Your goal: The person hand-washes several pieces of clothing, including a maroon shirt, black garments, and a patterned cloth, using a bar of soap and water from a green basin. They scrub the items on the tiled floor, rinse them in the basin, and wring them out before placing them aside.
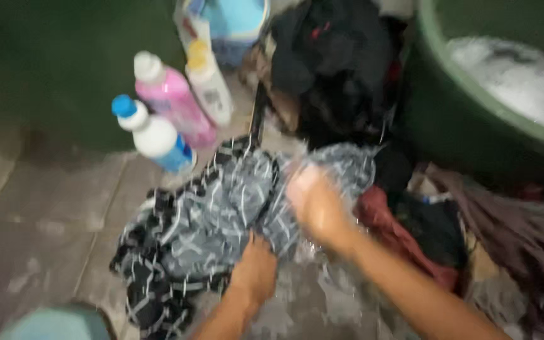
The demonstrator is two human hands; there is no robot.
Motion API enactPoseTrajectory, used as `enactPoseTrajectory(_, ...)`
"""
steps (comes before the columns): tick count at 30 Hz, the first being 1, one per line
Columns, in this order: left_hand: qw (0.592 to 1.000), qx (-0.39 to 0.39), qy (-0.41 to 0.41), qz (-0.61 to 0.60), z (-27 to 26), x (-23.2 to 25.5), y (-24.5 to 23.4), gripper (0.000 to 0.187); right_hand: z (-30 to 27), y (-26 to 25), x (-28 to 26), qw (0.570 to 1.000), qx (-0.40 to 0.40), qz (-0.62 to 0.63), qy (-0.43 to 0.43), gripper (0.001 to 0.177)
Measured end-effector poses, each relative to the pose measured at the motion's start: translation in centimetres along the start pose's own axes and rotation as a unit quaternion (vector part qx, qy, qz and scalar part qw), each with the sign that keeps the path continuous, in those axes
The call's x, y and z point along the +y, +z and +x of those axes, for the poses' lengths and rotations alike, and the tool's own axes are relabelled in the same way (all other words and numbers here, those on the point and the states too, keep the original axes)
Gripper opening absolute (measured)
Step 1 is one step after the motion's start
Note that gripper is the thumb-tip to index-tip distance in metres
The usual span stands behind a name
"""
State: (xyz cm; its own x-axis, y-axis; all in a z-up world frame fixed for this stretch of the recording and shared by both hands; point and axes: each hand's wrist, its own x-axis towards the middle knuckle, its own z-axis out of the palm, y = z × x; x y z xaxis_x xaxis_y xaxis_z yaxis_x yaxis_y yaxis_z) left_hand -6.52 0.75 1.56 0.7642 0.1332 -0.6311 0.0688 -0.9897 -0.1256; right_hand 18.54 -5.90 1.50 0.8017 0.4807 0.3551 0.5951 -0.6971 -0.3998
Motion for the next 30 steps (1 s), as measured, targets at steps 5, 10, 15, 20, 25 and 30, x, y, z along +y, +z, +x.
enactPoseTrajectory(5,0.996,-0.070,-0.023,0.052,-0.9,1.5,-2.9,0.053,-2.9,-2.5,1.6,0.996,-0.078,-0.015,0.028,0.057)
enactPoseTrajectory(10,0.951,0.242,-0.192,-0.005,2.6,5.1,-1.8,0.091,-6.2,-5.8,3.6,0.951,-0.161,0.250,0.084,0.063)
enactPoseTrajectory(15,0.927,0.286,-0.231,-0.079,8.5,5.1,1.9,0.053,-16.1,-7.3,5.8,0.845,-0.138,0.505,0.110,0.052)
enactPoseTrajectory(20,0.730,0.331,-0.112,-0.588,11.2,3.3,-6.9,0.037,-19.0,-7.4,6.9,0.779,-0.159,0.542,0.270,0.049)
enactPoseTrajectory(25,0.318,0.251,0.050,-0.913,3.2,-2.1,-18.5,0.020,-15.4,-9.7,6.8,0.781,-0.116,0.585,0.185,0.051)
enactPoseTrajectory(30,0.372,0.252,-0.036,-0.893,-8.9,-6.5,-15.0,0.046,-12.8,-11.2,4.3,0.848,-0.068,0.520,0.077,0.055)
